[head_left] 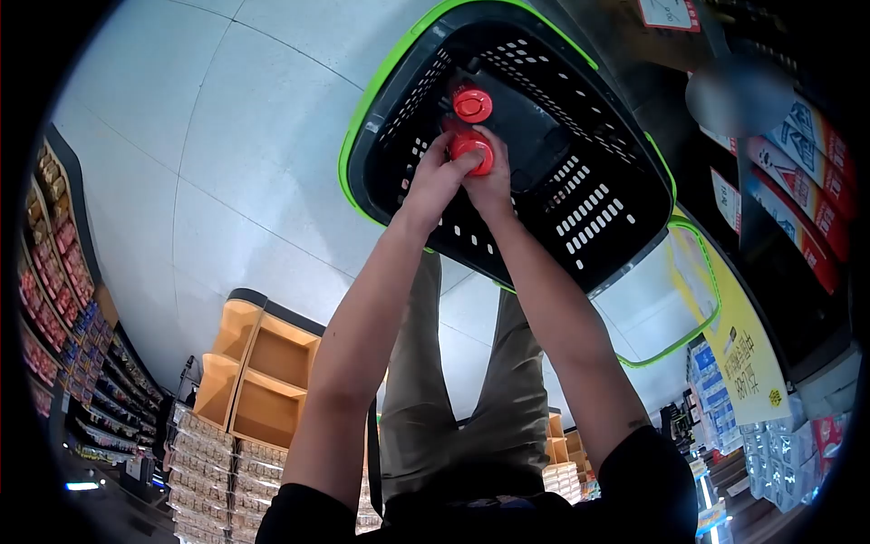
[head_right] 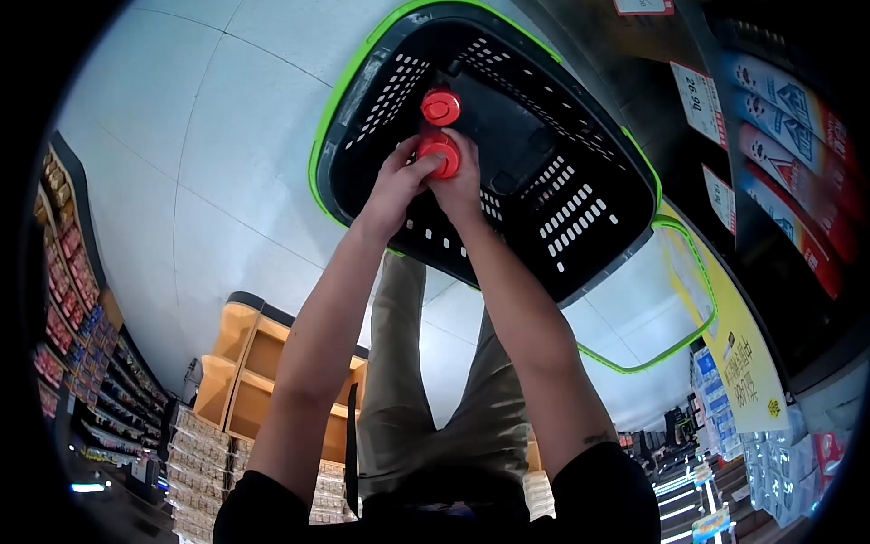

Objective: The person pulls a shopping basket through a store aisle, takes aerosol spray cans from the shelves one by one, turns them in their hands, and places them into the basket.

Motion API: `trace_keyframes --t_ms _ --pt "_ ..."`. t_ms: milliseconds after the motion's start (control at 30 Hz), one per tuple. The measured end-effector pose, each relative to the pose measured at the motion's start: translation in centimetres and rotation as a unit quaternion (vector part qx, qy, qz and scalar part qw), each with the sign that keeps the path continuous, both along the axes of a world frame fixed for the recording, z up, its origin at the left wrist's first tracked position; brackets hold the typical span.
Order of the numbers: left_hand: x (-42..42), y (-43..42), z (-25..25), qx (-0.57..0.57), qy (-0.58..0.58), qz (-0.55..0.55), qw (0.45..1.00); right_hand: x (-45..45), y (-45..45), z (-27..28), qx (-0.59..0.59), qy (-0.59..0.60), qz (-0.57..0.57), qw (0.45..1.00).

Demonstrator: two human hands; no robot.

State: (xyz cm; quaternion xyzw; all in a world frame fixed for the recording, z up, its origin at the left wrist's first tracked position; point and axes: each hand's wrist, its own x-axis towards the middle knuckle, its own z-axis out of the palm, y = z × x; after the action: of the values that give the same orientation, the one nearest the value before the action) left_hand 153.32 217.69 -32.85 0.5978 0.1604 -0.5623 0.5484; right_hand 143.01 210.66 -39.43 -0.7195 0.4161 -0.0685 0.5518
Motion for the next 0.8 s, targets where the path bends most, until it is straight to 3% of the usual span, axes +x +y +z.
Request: trace_keyframes --t_ms 200,433,533,800 --pt "-0.2 -0.6 -4.6 0.104 -0.116 -0.104 0.982 0.4 2.0 -4.6 -0.024 -0.038 -0.034 0.998" --pt "0.0 0.0 -6.0 0.095 -0.174 -0.121 0.973 1.9 3.1 -6.2 0.031 -0.070 -0.129 0.989" --pt "-0.1 -0.2 -6.6 0.099 -0.177 -0.083 0.976 2.2 3.0 -6.2 -0.018 -0.058 -0.100 0.993" --pt "0.5 -0.6 -5.7 0.117 -0.186 -0.083 0.972 2.5 2.4 -5.2 -0.012 -0.042 -0.073 0.996"
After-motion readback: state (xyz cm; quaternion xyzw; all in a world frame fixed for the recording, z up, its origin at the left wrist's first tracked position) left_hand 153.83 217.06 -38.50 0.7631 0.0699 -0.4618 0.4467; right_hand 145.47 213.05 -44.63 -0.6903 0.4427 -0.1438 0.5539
